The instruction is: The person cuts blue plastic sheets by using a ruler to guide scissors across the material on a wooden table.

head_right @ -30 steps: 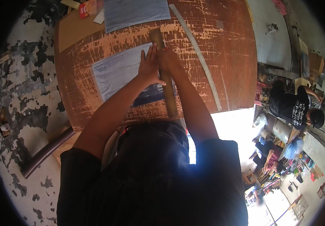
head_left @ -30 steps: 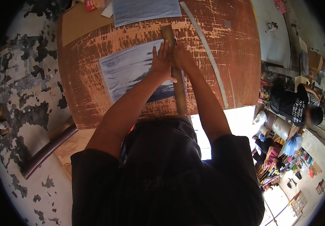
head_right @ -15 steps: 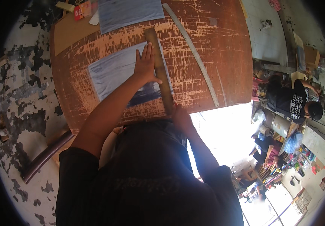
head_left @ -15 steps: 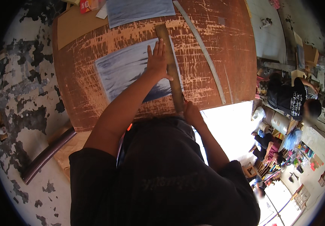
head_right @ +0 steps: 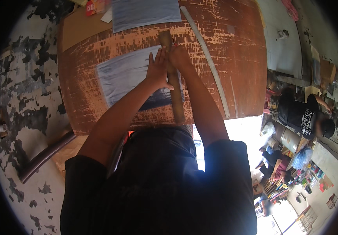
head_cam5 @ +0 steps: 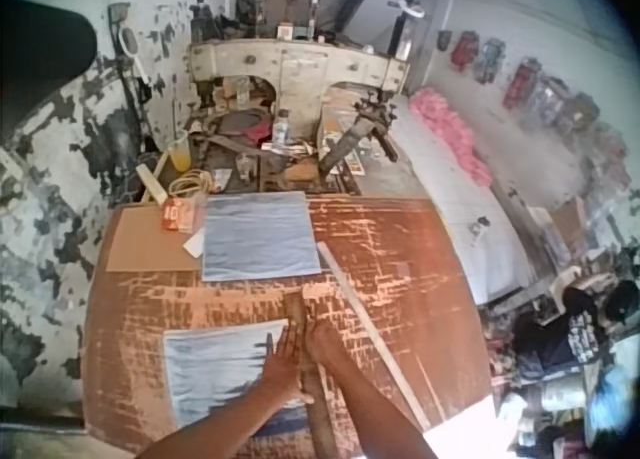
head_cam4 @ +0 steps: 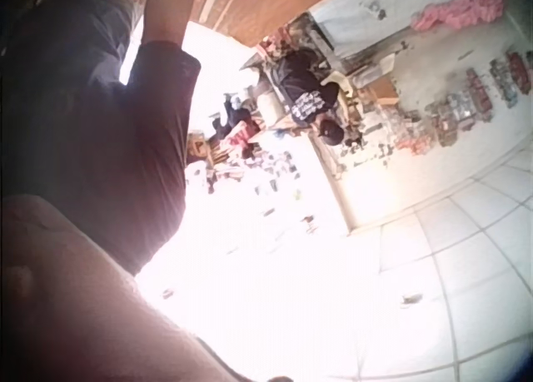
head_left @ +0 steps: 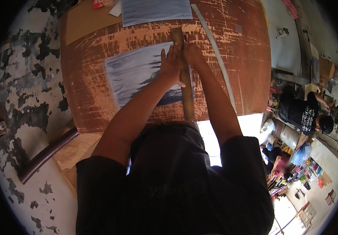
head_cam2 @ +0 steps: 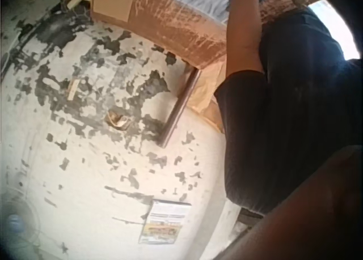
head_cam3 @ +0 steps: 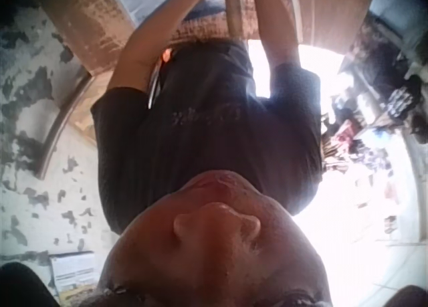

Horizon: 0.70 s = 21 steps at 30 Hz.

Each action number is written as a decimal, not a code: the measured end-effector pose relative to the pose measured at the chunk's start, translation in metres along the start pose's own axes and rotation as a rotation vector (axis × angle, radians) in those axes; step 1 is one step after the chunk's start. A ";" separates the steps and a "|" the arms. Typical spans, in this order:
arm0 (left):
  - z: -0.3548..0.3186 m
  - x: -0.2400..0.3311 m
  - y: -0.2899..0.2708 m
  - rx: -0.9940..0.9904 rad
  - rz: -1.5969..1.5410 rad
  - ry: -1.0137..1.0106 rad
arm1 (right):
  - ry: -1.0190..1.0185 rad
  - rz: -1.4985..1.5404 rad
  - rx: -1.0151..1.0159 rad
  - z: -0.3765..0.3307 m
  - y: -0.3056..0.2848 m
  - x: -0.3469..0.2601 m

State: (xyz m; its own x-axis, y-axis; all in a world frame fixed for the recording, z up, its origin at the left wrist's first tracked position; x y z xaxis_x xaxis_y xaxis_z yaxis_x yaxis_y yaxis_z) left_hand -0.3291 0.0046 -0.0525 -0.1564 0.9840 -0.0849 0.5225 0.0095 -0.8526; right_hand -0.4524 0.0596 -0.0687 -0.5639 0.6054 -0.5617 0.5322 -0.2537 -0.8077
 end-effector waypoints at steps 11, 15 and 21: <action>0.000 -0.001 0.004 0.031 -0.003 -0.023 | 0.169 0.240 -0.033 -0.008 -0.002 -0.009; -0.001 -0.002 0.000 0.026 -0.030 0.004 | 0.047 0.071 -0.148 -0.009 -0.008 -0.010; -0.001 -0.002 -0.001 0.009 -0.025 -0.009 | 0.133 0.073 -0.209 -0.079 0.003 0.003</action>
State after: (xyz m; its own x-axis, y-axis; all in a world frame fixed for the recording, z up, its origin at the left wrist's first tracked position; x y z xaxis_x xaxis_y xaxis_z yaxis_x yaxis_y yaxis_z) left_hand -0.3289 0.0028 -0.0507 -0.1766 0.9820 -0.0677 0.5105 0.0326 -0.8592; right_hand -0.4024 0.1199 -0.0584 -0.4382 0.6887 -0.5776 0.6956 -0.1472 -0.7032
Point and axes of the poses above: each hand's wrist, its own z-axis towards the middle knuckle, its own y-axis out of the palm, x = y × z, the point moved 2 cm from there along z, towards the middle knuckle, and after that the axes turned 8 degrees about z, right-handed, at the moved point
